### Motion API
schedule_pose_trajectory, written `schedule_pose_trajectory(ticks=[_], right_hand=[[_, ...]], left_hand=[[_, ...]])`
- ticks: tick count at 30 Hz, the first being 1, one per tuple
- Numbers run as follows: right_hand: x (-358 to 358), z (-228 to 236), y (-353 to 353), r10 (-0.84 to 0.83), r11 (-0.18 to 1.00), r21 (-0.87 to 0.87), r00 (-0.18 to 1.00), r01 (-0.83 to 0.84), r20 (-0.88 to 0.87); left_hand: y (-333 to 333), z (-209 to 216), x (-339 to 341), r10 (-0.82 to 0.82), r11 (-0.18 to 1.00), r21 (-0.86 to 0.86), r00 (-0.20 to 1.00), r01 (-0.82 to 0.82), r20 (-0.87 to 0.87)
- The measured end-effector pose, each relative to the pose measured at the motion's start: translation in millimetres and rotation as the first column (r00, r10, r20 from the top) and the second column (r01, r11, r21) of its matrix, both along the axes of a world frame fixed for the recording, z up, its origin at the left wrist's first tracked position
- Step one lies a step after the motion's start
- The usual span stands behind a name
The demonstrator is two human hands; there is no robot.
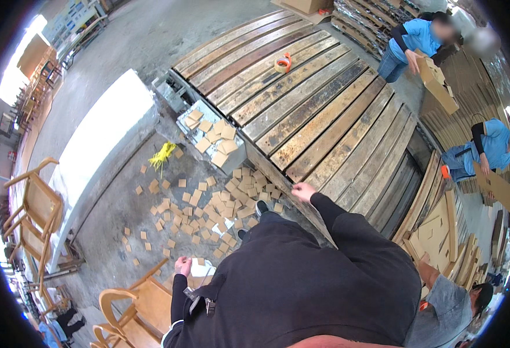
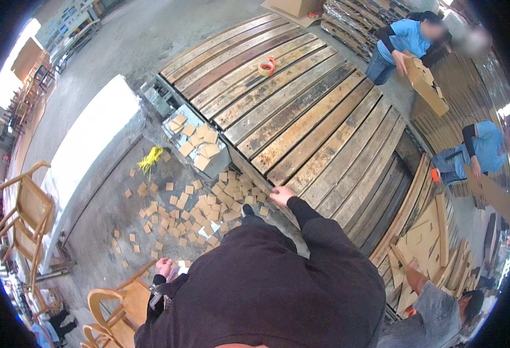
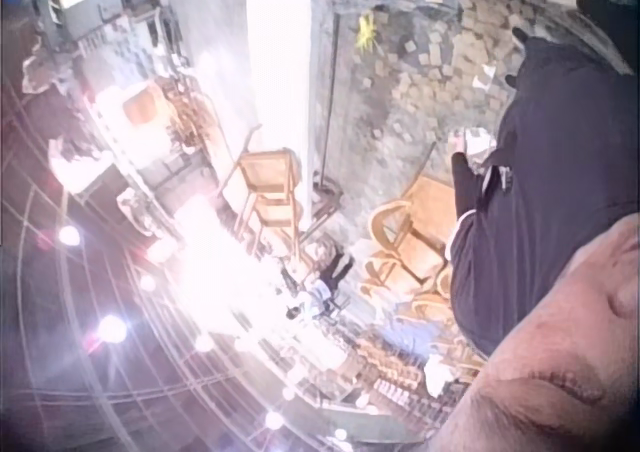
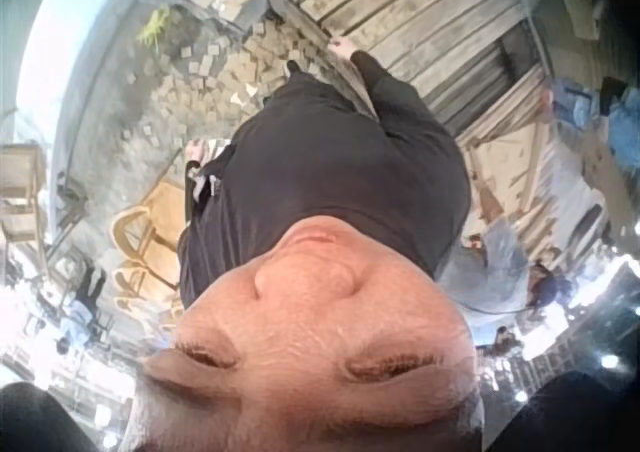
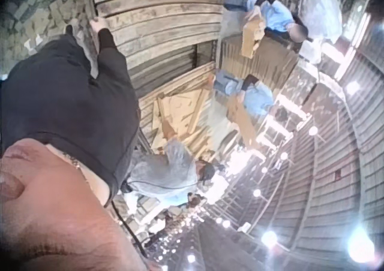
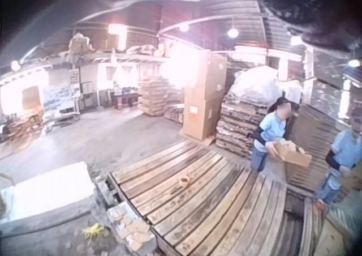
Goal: The person sits on the floor and sorts small cardboard pieces into a box, occasionally handling yellow plastic ties and a wooden chair. The person also moves a plastic-wrapped item and places cardboard pieces into a box.
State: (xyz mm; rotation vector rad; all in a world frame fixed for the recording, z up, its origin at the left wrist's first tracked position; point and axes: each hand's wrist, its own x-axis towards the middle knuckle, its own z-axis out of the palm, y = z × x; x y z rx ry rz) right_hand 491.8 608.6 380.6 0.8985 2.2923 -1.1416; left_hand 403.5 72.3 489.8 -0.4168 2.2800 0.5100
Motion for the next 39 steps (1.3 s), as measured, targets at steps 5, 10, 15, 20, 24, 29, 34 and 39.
schedule_pose_trajectory(ticks=[5,10,15,20,24,29,34,39], right_hand=[[-140,43,76,-0.202,0.976,-0.136,0.937,0.170,-0.283],[-293,63,168,-0.238,0.897,0.262,0.889,0.355,-0.390],[-430,40,235,-0.187,0.752,0.584,0.948,0.307,-0.257],[-521,2,276,-0.115,0.614,0.782,0.993,0.102,-0.038],[-560,-24,299,-0.078,0.529,0.847,0.991,-0.048,0.105],[-580,-56,323,-0.022,0.477,0.844,0.957,-0.245,0.290],[-584,-68,329,0.018,0.457,0.868,0.978,-0.194,0.209],[-583,-35,294,0.163,0.426,0.904,0.986,-0.037,-0.037]], left_hand=[[11,2,-51,0.040,0.993,0.118,0.989,-0.023,-0.144],[42,-8,-71,-0.041,0.992,0.111,0.983,0.062,-0.180],[78,-6,-70,0.146,0.979,0.135,0.988,-0.150,0.041],[101,4,-75,0.429,0.872,0.123,0.860,-0.474,0.275],[117,13,-94,0.425,0.890,0.033,0.856,-0.454,0.295],[126,24,-116,0.284,0.958,-0.101,0.922,-0.267,0.263],[123,18,-123,0.500,0.817,0.143,0.809,-0.559,0.308],[106,12,-122,0.672,0.705,-0.064,0.637,-0.706,0.378]])
